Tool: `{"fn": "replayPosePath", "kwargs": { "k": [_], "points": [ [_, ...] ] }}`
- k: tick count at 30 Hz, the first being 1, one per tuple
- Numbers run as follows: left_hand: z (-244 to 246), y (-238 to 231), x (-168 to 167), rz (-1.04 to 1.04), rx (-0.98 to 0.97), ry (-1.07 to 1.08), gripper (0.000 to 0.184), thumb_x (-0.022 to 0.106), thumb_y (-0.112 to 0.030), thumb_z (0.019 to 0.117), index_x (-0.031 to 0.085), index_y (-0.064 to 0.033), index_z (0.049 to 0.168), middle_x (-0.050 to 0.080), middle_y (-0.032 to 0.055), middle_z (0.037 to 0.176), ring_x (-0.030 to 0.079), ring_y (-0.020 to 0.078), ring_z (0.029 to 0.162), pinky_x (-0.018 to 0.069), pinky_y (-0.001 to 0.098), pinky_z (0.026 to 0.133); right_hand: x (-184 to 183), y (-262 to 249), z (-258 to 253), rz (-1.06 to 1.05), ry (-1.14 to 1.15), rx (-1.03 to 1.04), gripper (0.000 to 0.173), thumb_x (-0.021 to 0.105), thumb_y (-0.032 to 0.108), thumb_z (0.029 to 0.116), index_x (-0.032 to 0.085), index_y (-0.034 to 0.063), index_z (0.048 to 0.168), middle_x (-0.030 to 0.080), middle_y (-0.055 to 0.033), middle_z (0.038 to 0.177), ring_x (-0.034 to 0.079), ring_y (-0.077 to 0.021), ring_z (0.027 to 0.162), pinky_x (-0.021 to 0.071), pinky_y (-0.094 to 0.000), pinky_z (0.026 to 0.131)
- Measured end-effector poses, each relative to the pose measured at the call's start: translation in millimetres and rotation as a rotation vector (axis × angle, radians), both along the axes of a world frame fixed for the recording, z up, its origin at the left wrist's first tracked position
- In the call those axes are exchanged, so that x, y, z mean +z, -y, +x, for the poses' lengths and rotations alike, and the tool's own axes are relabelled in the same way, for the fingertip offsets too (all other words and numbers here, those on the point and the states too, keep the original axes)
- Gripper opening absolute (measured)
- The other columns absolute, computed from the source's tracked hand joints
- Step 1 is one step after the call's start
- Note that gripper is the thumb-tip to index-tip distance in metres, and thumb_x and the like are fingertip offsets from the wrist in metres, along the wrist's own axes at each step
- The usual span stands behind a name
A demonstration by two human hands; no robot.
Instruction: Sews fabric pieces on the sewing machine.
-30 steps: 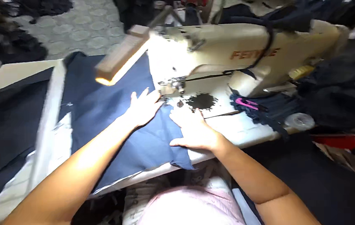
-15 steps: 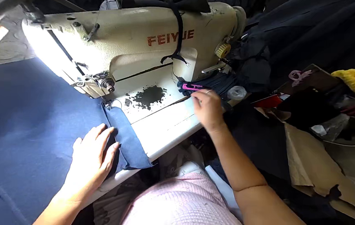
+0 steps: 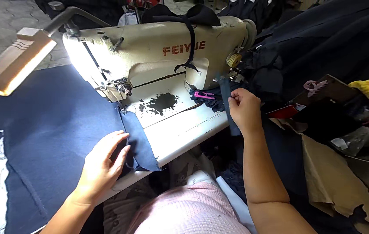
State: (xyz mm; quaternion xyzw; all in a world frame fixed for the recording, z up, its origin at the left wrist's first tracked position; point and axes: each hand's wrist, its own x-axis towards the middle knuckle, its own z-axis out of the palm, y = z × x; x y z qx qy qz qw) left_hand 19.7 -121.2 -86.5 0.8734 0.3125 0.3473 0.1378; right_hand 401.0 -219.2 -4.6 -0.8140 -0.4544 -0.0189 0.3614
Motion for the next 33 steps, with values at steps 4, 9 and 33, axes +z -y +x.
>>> {"fn": "replayPosePath", "kwargs": {
  "k": [4, 9, 33],
  "points": [
    [28, 33, 29, 0.124, -0.099, 0.095, 0.025, 0.059, -0.016, 0.1010, 0.076, -0.0006, 0.112, 0.069, 0.0200, 0.125, 0.065, 0.0276, 0.122, 0.0514, 0.0406, 0.105, -8, 4, -60, -0.053, -0.214, 0.471, 0.018, 0.056, 0.006, 0.1014, 0.062, -0.0025, 0.116, 0.067, -0.0157, 0.083, 0.066, -0.0230, 0.062, 0.0591, -0.0426, 0.058],
    [49, 57, 53, 0.076, -0.173, -0.192, 0.052, 0.061, -0.031, 0.0997, 0.055, -0.0050, 0.145, 0.072, 0.0105, 0.113, 0.068, 0.0242, 0.105, 0.0514, 0.0489, 0.089, -20, -11, -130, -0.186, -0.314, 1.101, 0.009, 0.063, 0.007, 0.0925, 0.069, 0.0024, 0.086, 0.062, -0.0007, 0.074, 0.056, -0.0009, 0.064, 0.0472, -0.0177, 0.060],
    [29, -31, 74, -1.153, -0.231, 0.374, 0.009, 0.057, 0.001, 0.0987, 0.061, -0.0051, 0.105, 0.067, -0.0028, 0.072, 0.065, 0.0046, 0.058, 0.0586, 0.0206, 0.057, -126, -1, -181, 0.401, 0.067, 0.820, 0.011, 0.072, 0.014, 0.0905, 0.079, 0.0065, 0.092, 0.076, -0.0120, 0.103, 0.069, -0.0277, 0.110, 0.0518, -0.0451, 0.099]
  ]
}}
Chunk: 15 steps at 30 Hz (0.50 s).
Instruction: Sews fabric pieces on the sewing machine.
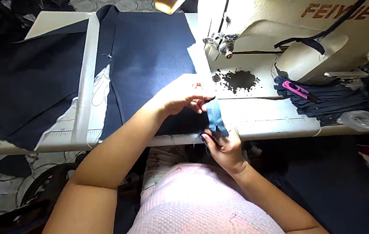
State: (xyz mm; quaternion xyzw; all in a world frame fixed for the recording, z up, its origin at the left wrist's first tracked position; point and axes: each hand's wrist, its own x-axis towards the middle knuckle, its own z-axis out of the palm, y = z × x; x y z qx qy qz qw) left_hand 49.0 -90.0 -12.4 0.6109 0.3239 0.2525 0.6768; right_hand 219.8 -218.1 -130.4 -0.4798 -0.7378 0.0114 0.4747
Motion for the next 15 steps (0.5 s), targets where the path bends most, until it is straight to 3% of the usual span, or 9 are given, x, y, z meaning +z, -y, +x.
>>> {"fn": "replayPosePath", "kwargs": {
  "k": [2, 5, 7, 9, 12, 15],
  "points": [
    [4, -14, -14, 0.022, -0.083, -0.119, 0.009, 0.061, 0.001, 0.0971, 0.063, -0.0027, 0.105, 0.066, -0.0003, 0.068, 0.063, 0.0052, 0.052, 0.0546, 0.0191, 0.050, -1, 2, 5, 0.019, -0.005, 0.012, 0.009, 0.072, 0.012, 0.0906, 0.079, 0.0061, 0.091, 0.075, -0.0109, 0.105, 0.068, -0.0238, 0.109, 0.0524, -0.0404, 0.099],
    [7, -22, -30, 0.263, -0.035, -0.343, 0.012, 0.073, -0.006, 0.0932, 0.062, -0.0013, 0.094, 0.063, 0.0018, 0.064, 0.061, 0.0073, 0.049, 0.0535, 0.0212, 0.048, -5, 5, 9, 0.030, -0.022, 0.018, 0.009, 0.072, 0.011, 0.0906, 0.079, 0.0052, 0.090, 0.076, -0.0103, 0.105, 0.068, -0.0221, 0.105, 0.0519, -0.0375, 0.096],
    [5, -21, -31, 0.296, -0.006, -0.320, 0.014, 0.075, -0.006, 0.0916, 0.062, -0.0020, 0.094, 0.063, 0.0013, 0.063, 0.061, 0.0074, 0.048, 0.0539, 0.0217, 0.047, -9, 6, 9, 0.051, -0.040, 0.009, 0.009, 0.072, 0.010, 0.0910, 0.079, 0.0050, 0.091, 0.076, -0.0103, 0.105, 0.068, -0.0220, 0.106, 0.0518, -0.0374, 0.097],
    [5, -19, -30, 0.204, 0.037, -0.230, 0.011, 0.071, -0.002, 0.0931, 0.061, -0.0018, 0.098, 0.062, 0.0003, 0.063, 0.060, 0.0066, 0.048, 0.0530, 0.0206, 0.047, -12, 6, 8, 0.082, -0.053, -0.016, 0.008, 0.072, 0.012, 0.0914, 0.074, 0.0047, 0.090, 0.075, -0.0118, 0.103, 0.069, -0.0237, 0.108, 0.0526, -0.0383, 0.099],
    [5, -14, -25, 0.022, 0.097, -0.047, 0.009, 0.060, 0.002, 0.0970, 0.059, -0.0065, 0.099, 0.063, -0.0025, 0.064, 0.057, 0.0030, 0.047, 0.0499, 0.0166, 0.046, -12, 7, 5, 0.077, -0.068, -0.061, 0.021, 0.073, 0.016, 0.0929, 0.058, 0.0060, 0.104, 0.070, -0.0111, 0.103, 0.066, -0.0212, 0.103, 0.0524, -0.0353, 0.096],
    [6, -15, -27, 0.150, 0.131, -0.197, 0.013, 0.068, 0.002, 0.0932, 0.058, -0.0035, 0.098, 0.061, -0.0011, 0.061, 0.059, 0.0059, 0.046, 0.0539, 0.0201, 0.047, -9, 9, 3, 0.043, -0.041, -0.075, 0.030, 0.072, 0.016, 0.0941, 0.055, 0.0053, 0.117, 0.068, -0.0113, 0.108, 0.065, -0.0226, 0.107, 0.0502, -0.0383, 0.101]
  ]
}}
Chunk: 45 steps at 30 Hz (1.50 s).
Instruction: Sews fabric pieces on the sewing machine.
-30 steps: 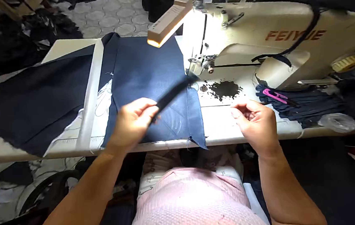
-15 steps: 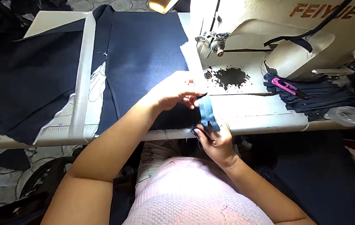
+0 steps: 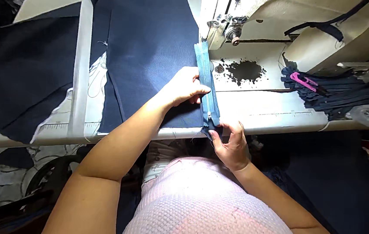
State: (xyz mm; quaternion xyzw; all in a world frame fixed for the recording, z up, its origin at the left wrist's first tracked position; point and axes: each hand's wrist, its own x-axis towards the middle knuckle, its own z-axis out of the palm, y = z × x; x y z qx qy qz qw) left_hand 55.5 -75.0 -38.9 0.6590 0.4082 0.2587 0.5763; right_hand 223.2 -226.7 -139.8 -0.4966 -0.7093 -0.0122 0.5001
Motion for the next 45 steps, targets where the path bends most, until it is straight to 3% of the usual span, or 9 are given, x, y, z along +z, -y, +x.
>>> {"fn": "replayPosePath", "kwargs": {
  "k": [6, 21, 25, 28, 31, 33, 36, 40, 45],
  "points": [
    [2, -5, -5, 0.167, 0.007, -0.195, 0.018, 0.075, -0.007, 0.0918, 0.060, 0.0005, 0.100, 0.064, 0.0038, 0.065, 0.063, 0.0089, 0.048, 0.0564, 0.0231, 0.049, 5, -2, 2, -0.039, 0.099, 0.051, 0.027, 0.066, 0.013, 0.0976, 0.076, 0.0118, 0.123, 0.068, -0.0090, 0.104, 0.061, -0.0235, 0.105, 0.0461, -0.0411, 0.099],
    [1, -6, -4, 0.149, -0.015, -0.161, 0.019, 0.076, -0.005, 0.0903, 0.059, -0.0002, 0.097, 0.060, 0.0019, 0.061, 0.059, 0.0078, 0.046, 0.0534, 0.0220, 0.048, -2, -3, 2, -0.037, 0.106, 0.054, 0.028, 0.064, 0.007, 0.0942, 0.080, 0.0165, 0.115, 0.069, -0.0082, 0.104, 0.060, -0.0264, 0.113, 0.0431, -0.0452, 0.104],
    [0, -11, 3, 0.035, -0.013, -0.135, 0.012, 0.061, -0.012, 0.1033, 0.056, -0.0006, 0.102, 0.063, 0.0052, 0.066, 0.062, 0.0100, 0.049, 0.0555, 0.0236, 0.049, 6, -6, 3, -0.089, 0.125, 0.072, 0.027, 0.064, 0.009, 0.0944, 0.081, 0.0182, 0.113, 0.069, -0.0066, 0.101, 0.061, -0.0238, 0.105, 0.0446, -0.0439, 0.099],
    [0, -24, 14, 0.073, 0.000, -0.253, 0.029, 0.049, -0.020, 0.1098, 0.055, -0.0026, 0.087, 0.063, 0.0039, 0.064, 0.059, 0.0073, 0.047, 0.0503, 0.0207, 0.047, 13, -12, 9, -0.106, 0.132, 0.167, 0.026, 0.064, 0.010, 0.0935, 0.081, 0.0166, 0.111, 0.069, -0.0101, 0.109, 0.060, -0.0246, 0.111, 0.0457, -0.0392, 0.101],
    [-5, -46, 16, 0.252, -0.064, -0.428, 0.035, 0.059, -0.023, 0.1054, 0.061, -0.0031, 0.077, 0.064, 0.0019, 0.064, 0.053, 0.0056, 0.047, 0.0437, 0.0209, 0.049, 21, -24, 18, -0.127, 0.155, 0.326, 0.022, 0.065, 0.009, 0.0932, 0.082, 0.0130, 0.108, 0.067, -0.0178, 0.132, 0.052, -0.0353, 0.138, 0.0412, -0.0466, 0.116],
    [-6, -58, 11, 0.337, -0.099, -0.486, 0.036, 0.067, -0.024, 0.1010, 0.063, -0.0033, 0.072, 0.055, 0.0016, 0.059, 0.046, 0.0073, 0.047, 0.0384, 0.0236, 0.048, 27, -31, 21, -0.147, 0.177, 0.429, 0.021, 0.065, 0.008, 0.0938, 0.081, 0.0099, 0.108, 0.062, -0.0206, 0.140, 0.045, -0.0385, 0.144, 0.0386, -0.0494, 0.120],
    [-4, -65, 8, 0.363, -0.112, -0.542, 0.034, 0.072, -0.024, 0.0971, 0.065, -0.0038, 0.071, 0.054, 0.0026, 0.059, 0.047, 0.0095, 0.049, 0.0397, 0.0274, 0.051, 30, -36, 21, -0.163, 0.206, 0.492, 0.022, 0.063, 0.007, 0.0940, 0.080, 0.0060, 0.109, 0.063, -0.0209, 0.139, 0.050, -0.0380, 0.141, 0.0415, -0.0504, 0.118],
    [2, -61, 10, 0.375, -0.044, -0.608, 0.026, 0.079, -0.026, 0.0915, 0.072, -0.0043, 0.078, 0.065, 0.0059, 0.068, 0.060, 0.0140, 0.058, 0.0517, 0.0346, 0.060, 29, -37, 18, -0.168, 0.221, 0.506, 0.025, 0.060, 0.007, 0.0954, 0.079, 0.0047, 0.111, 0.071, -0.0186, 0.127, 0.064, -0.0335, 0.128, 0.0480, -0.0487, 0.113],
    [3, -52, 6, 0.484, 0.039, -0.653, 0.027, 0.080, -0.027, 0.0889, 0.072, -0.0062, 0.074, 0.064, 0.0072, 0.070, 0.061, 0.0219, 0.071, 0.0468, 0.0468, 0.069, 27, -33, 13, -0.144, 0.210, 0.473, 0.024, 0.060, 0.007, 0.0953, 0.080, 0.0042, 0.108, 0.072, -0.0178, 0.124, 0.065, -0.0326, 0.126, 0.0490, -0.0461, 0.112]
  ]
}}
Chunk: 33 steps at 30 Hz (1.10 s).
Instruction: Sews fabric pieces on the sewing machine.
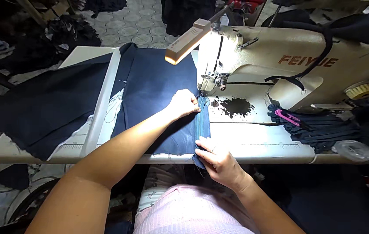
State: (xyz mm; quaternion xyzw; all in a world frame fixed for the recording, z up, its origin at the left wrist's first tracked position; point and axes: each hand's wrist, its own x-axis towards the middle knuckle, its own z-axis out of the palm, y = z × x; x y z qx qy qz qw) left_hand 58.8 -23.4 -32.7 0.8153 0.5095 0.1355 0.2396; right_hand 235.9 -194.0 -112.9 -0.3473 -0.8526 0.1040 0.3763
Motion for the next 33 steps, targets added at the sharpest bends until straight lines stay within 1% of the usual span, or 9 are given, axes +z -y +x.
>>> {"fn": "replayPosePath", "kwargs": {
  "k": [5, 8, 10, 12, 15, 17, 20, 25, 33],
  "points": [
    [-3, 4, -7, 0.027, 0.064, 0.054, 0.028, 0.078, -0.024, 0.0897, 0.071, -0.0070, 0.069, 0.063, 0.0064, 0.065, 0.061, 0.0207, 0.066, 0.0466, 0.0461, 0.065, -1, 9, -6, -0.018, -0.019, -0.038, 0.024, 0.061, 0.007, 0.0941, 0.080, 0.0047, 0.108, 0.073, -0.0173, 0.124, 0.065, -0.0324, 0.126, 0.0489, -0.0462, 0.112],
    [-2, 6, -10, 0.046, 0.091, 0.053, 0.025, 0.078, -0.023, 0.0885, 0.072, -0.0060, 0.072, 0.065, 0.0088, 0.069, 0.063, 0.0242, 0.071, 0.0481, 0.0491, 0.067, 0, 13, -7, -0.010, -0.014, -0.040, 0.024, 0.061, 0.007, 0.0936, 0.080, 0.0047, 0.108, 0.073, -0.0173, 0.124, 0.066, -0.0323, 0.125, 0.0492, -0.0461, 0.111],
    [-1, 8, -13, 0.051, 0.105, 0.079, 0.015, 0.079, -0.019, 0.0869, 0.072, -0.0053, 0.083, 0.067, 0.0102, 0.077, 0.066, 0.0269, 0.078, 0.0510, 0.0512, 0.072, -1, 16, -8, 0.001, -0.009, -0.038, 0.024, 0.061, 0.007, 0.0933, 0.080, 0.0051, 0.108, 0.073, -0.0171, 0.124, 0.066, -0.0322, 0.125, 0.0493, -0.0462, 0.111],
    [-2, 10, -18, 0.060, 0.067, 0.121, 0.011, 0.076, -0.013, 0.0881, 0.071, -0.0061, 0.095, 0.069, 0.0107, 0.083, 0.067, 0.0279, 0.081, 0.0526, 0.0524, 0.074, -2, 18, -9, 0.011, -0.013, -0.037, 0.023, 0.061, 0.008, 0.0937, 0.080, 0.0049, 0.108, 0.073, -0.0172, 0.124, 0.066, -0.0324, 0.125, 0.0494, -0.0465, 0.111],
    [-3, 11, -18, 0.036, 0.014, 0.086, 0.019, 0.066, -0.013, 0.0962, 0.078, -0.0109, 0.111, 0.075, 0.0112, 0.099, 0.070, 0.0274, 0.093, 0.0527, 0.0534, 0.085, -2, 21, -11, 0.017, -0.012, -0.042, 0.023, 0.062, 0.009, 0.0937, 0.080, 0.0046, 0.107, 0.073, -0.0173, 0.124, 0.066, -0.0323, 0.125, 0.0493, -0.0463, 0.111],
    [-2, 10, -17, 0.015, -0.004, 0.058, 0.023, 0.062, -0.014, 0.0988, 0.078, -0.0129, 0.115, 0.075, 0.0114, 0.108, 0.070, 0.0275, 0.102, 0.0524, 0.0540, 0.091, -1, 21, -11, 0.007, -0.011, -0.044, 0.023, 0.061, 0.009, 0.0942, 0.080, 0.0048, 0.107, 0.073, -0.0170, 0.124, 0.065, -0.0320, 0.126, 0.0490, -0.0461, 0.112],
    [-2, 7, -16, 0.005, -0.007, 0.065, 0.022, 0.063, -0.013, 0.0980, 0.079, -0.0122, 0.113, 0.075, 0.0115, 0.107, 0.070, 0.0272, 0.102, 0.0525, 0.0537, 0.090, 0, 19, -10, -0.008, -0.020, -0.040, 0.022, 0.062, 0.011, 0.0953, 0.080, 0.0052, 0.107, 0.073, -0.0161, 0.123, 0.066, -0.0310, 0.125, 0.0490, -0.0455, 0.112],
    [-3, 0, -18, 0.025, 0.032, 0.117, 0.016, 0.067, -0.010, 0.0942, 0.079, -0.0086, 0.105, 0.074, 0.0115, 0.092, 0.070, 0.0259, 0.087, 0.0541, 0.0507, 0.080, 1, 12, -7, -0.016, -0.013, -0.020, 0.022, 0.061, 0.012, 0.0969, 0.080, 0.0050, 0.107, 0.073, -0.0161, 0.124, 0.065, -0.0301, 0.126, 0.0485, -0.0435, 0.112],
    [-1, -7, -16, 0.004, 0.088, 0.132, 0.012, 0.072, -0.010, 0.0911, 0.078, -0.0070, 0.101, 0.072, 0.0093, 0.085, 0.068, 0.0212, 0.076, 0.0558, 0.0444, 0.075, 2, 2, -4, -0.025, -0.010, -0.016, 0.022, 0.062, 0.012, 0.0967, 0.080, 0.0055, 0.107, 0.073, -0.0152, 0.124, 0.065, -0.0294, 0.127, 0.0482, -0.0429, 0.113]
  ]
}}
